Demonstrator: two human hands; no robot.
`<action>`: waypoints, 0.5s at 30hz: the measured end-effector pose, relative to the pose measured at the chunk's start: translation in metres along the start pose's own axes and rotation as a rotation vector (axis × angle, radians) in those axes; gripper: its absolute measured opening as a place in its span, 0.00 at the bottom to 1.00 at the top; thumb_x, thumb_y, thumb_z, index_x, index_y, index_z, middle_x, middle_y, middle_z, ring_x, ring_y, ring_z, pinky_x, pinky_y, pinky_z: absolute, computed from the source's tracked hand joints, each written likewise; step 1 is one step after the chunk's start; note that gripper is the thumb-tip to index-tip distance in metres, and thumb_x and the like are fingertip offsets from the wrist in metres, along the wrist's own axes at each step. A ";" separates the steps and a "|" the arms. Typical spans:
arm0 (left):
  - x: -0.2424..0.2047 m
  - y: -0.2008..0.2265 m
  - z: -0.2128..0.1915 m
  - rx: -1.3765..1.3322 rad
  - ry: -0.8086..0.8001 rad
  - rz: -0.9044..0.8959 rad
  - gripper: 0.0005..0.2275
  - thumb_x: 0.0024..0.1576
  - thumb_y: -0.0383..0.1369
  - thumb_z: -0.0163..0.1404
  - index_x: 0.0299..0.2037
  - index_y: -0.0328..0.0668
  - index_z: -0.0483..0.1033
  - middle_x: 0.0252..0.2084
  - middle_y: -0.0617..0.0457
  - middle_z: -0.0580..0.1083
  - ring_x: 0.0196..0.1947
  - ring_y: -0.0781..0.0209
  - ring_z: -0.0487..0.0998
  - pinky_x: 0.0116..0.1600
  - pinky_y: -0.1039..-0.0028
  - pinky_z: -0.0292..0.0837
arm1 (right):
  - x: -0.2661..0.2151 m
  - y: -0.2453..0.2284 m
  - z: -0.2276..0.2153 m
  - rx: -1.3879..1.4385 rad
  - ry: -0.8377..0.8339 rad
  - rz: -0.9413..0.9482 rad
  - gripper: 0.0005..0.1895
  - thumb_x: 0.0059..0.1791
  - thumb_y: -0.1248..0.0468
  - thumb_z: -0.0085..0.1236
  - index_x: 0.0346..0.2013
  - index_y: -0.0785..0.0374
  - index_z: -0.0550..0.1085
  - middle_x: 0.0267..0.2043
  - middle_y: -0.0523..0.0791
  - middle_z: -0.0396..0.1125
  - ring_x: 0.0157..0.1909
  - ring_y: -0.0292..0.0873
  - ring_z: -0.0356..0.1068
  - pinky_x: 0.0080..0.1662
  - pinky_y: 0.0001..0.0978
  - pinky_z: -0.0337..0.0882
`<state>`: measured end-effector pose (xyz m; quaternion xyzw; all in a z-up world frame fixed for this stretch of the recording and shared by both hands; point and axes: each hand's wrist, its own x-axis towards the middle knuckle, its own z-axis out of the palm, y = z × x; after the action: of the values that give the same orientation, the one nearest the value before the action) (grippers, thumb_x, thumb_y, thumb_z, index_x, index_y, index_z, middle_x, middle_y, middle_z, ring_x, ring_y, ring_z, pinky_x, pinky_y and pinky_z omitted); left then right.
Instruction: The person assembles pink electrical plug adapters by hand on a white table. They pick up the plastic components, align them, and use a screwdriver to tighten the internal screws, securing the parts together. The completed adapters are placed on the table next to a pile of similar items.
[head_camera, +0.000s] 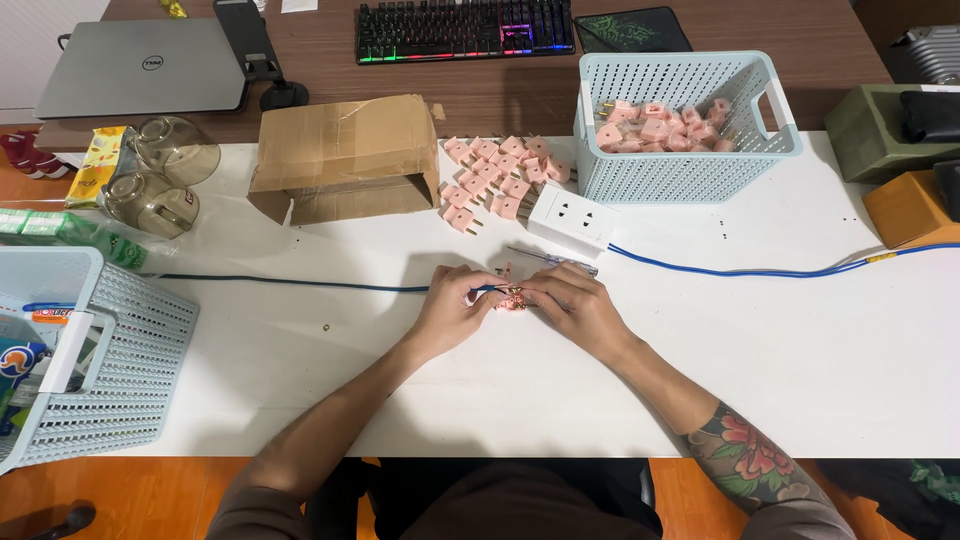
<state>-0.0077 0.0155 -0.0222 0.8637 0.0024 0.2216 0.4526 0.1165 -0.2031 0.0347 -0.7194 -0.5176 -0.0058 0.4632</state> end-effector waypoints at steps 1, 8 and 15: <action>0.000 0.005 -0.002 -0.001 0.001 0.001 0.06 0.67 0.38 0.64 0.51 0.54 0.91 0.34 0.59 0.87 0.30 0.64 0.79 0.55 0.66 0.63 | 0.001 0.000 0.000 -0.001 -0.001 0.000 0.05 0.56 0.66 0.71 0.46 0.63 0.88 0.42 0.49 0.84 0.45 0.48 0.81 0.52 0.40 0.77; 0.000 0.014 0.000 -0.015 0.005 -0.017 0.07 0.66 0.36 0.64 0.51 0.52 0.90 0.29 0.55 0.84 0.30 0.62 0.78 0.53 0.67 0.62 | 0.002 -0.003 0.000 -0.033 0.002 -0.060 0.06 0.55 0.66 0.71 0.46 0.63 0.88 0.40 0.49 0.83 0.46 0.48 0.81 0.52 0.41 0.78; -0.001 0.018 -0.002 -0.048 -0.010 -0.048 0.06 0.66 0.35 0.62 0.50 0.51 0.90 0.30 0.56 0.84 0.31 0.63 0.78 0.53 0.66 0.62 | -0.001 0.012 0.009 0.048 0.038 -0.016 0.07 0.53 0.64 0.75 0.46 0.61 0.88 0.39 0.47 0.82 0.42 0.46 0.79 0.49 0.40 0.78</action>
<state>-0.0126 0.0062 -0.0078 0.8535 0.0158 0.2063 0.4782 0.1207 -0.1982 0.0205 -0.7037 -0.5144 -0.0105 0.4900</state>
